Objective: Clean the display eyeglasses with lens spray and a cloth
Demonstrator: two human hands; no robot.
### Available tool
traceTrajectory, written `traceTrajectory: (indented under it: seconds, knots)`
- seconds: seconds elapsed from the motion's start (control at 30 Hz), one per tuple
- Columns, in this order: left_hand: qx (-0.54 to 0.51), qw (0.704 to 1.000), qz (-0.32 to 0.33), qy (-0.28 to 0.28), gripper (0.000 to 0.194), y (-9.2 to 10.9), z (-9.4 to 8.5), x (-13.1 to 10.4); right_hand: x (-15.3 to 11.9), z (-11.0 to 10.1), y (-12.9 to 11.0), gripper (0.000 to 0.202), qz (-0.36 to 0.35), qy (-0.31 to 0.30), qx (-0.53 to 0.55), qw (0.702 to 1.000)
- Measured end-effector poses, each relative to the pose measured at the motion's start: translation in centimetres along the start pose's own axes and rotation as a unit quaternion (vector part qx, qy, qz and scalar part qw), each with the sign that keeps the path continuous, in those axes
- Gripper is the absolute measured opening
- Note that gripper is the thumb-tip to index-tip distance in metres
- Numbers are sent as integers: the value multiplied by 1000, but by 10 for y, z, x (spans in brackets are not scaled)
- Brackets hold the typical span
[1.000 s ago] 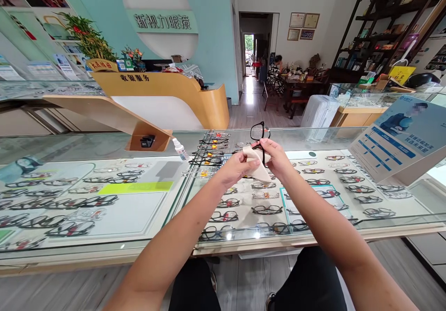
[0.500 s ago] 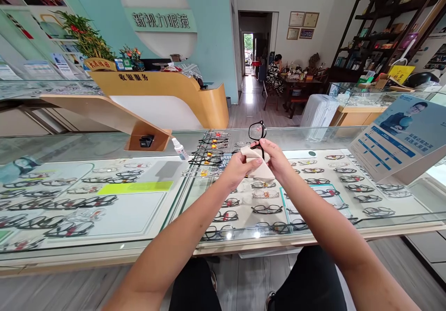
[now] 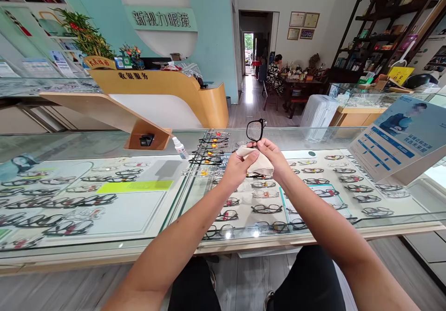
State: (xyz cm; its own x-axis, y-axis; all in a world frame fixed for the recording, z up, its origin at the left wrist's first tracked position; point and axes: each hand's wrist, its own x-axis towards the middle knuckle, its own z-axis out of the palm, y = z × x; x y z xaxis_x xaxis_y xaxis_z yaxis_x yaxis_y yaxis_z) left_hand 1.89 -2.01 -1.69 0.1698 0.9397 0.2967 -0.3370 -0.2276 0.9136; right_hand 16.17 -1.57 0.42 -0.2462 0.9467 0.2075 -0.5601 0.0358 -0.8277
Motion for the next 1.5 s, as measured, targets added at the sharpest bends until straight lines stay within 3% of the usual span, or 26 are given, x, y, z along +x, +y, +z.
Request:
traceTrajectory:
  seconds: [0.17, 0.4, 0.93, 1.17, 1.5]
  knots:
    - [-7, 999, -22, 23, 70, -3, -1, 3, 0, -5, -5, 44, 6, -21, -10, 1000]
    - [-25, 996, -74, -51, 67, -3, -12, 11, 5, -20, -11, 45, 14, -24, -30, 999]
    - [43, 992, -78, -92, 76, 10, -12, 4, 8, -17, -12, 43, 16, 29, -14, 999]
    - [98, 993, -36, -58, 73, 3, -7, 2, 8, -14, -4, 46, 36, 24, 31, 999]
    - [84, 996, 27, 17, 72, 5, 0, 0, 3, -2, 5, 48, 16, 9, 20, 1000]
